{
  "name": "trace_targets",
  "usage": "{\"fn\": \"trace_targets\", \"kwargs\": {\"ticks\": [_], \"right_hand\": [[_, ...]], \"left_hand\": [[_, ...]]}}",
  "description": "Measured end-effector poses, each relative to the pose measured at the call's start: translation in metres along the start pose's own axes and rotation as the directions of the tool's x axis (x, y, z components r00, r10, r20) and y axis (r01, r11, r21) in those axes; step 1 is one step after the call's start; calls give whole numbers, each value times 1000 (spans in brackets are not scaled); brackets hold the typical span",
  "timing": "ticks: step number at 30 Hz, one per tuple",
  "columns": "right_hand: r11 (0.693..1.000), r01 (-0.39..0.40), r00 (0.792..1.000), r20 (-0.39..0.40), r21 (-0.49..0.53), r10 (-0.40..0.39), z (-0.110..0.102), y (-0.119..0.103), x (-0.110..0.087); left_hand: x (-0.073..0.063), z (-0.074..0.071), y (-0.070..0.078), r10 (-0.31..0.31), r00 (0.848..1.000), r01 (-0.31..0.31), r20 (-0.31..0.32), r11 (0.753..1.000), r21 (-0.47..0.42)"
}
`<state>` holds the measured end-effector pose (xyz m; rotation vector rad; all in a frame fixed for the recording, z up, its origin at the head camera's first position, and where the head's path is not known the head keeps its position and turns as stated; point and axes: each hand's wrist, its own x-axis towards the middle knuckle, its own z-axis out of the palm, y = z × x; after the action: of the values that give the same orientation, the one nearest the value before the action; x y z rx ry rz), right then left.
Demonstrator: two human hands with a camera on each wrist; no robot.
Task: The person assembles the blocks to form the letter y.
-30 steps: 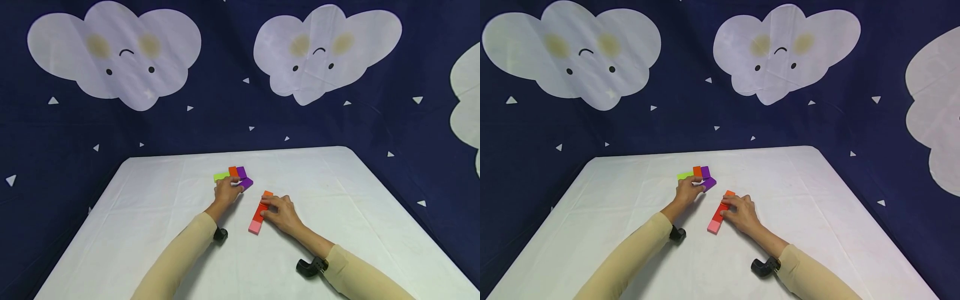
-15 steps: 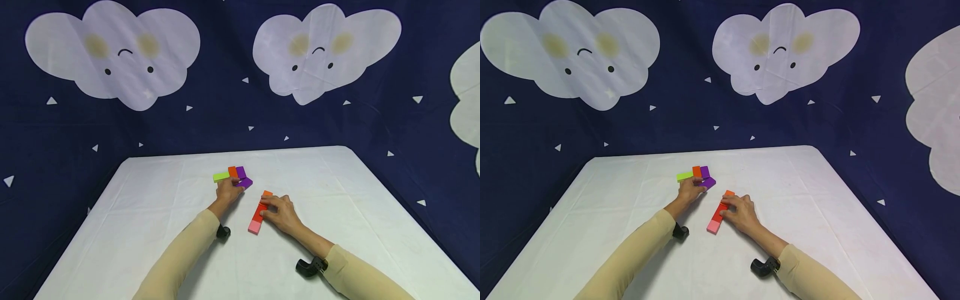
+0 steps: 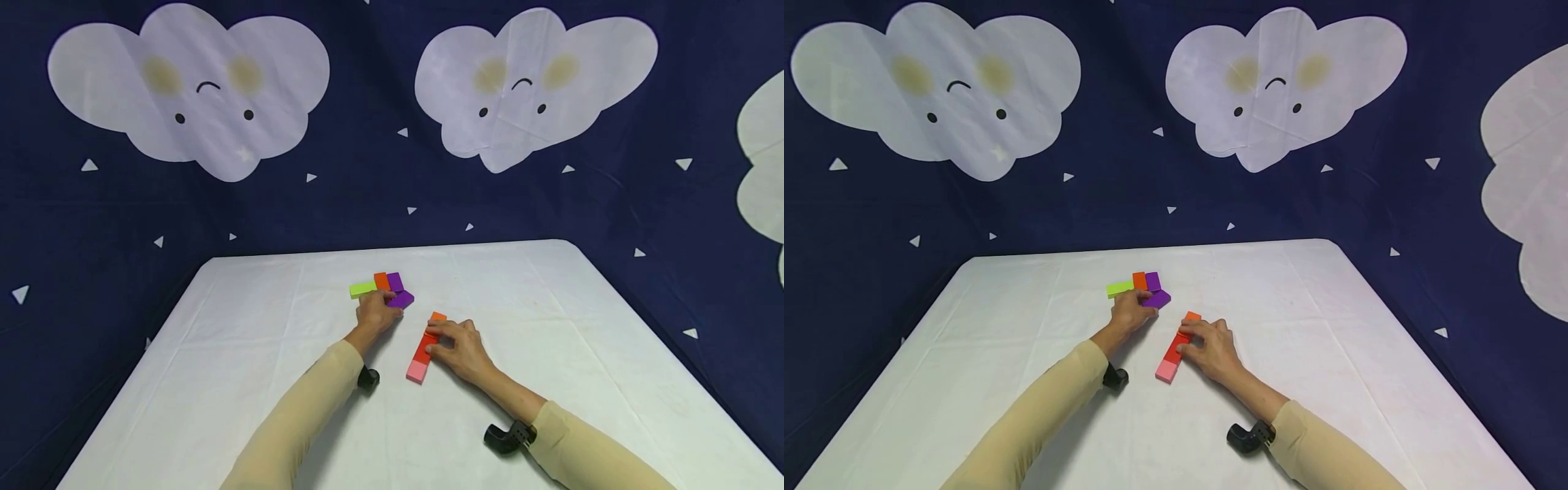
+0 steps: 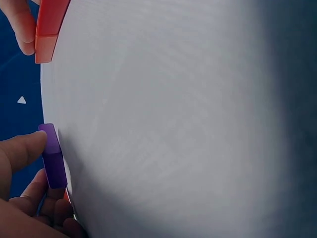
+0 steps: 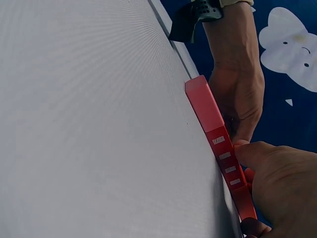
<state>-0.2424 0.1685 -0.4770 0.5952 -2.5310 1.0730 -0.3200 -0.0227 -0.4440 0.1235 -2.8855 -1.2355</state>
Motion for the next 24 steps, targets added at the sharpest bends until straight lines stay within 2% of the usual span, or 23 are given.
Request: {"fn": "trace_targets", "kwargs": {"ticks": [12, 19, 24], "right_hand": [[1000, -23, 1000, 12, 13, 22, -1, -2, 0], [999, -38, 999, 18, 10, 38, 0, -3, -2], [998, -57, 998, 36, 12, 56, -2, -4, -2]], "left_hand": [[-3, -3, 0, 6, 1000, -6, 17, 1000, -28], [-6, -8, -2, -25, 999, 27, 34, 996, -87], [-9, -17, -2, 3, 999, 5, 51, 990, -139]]}}
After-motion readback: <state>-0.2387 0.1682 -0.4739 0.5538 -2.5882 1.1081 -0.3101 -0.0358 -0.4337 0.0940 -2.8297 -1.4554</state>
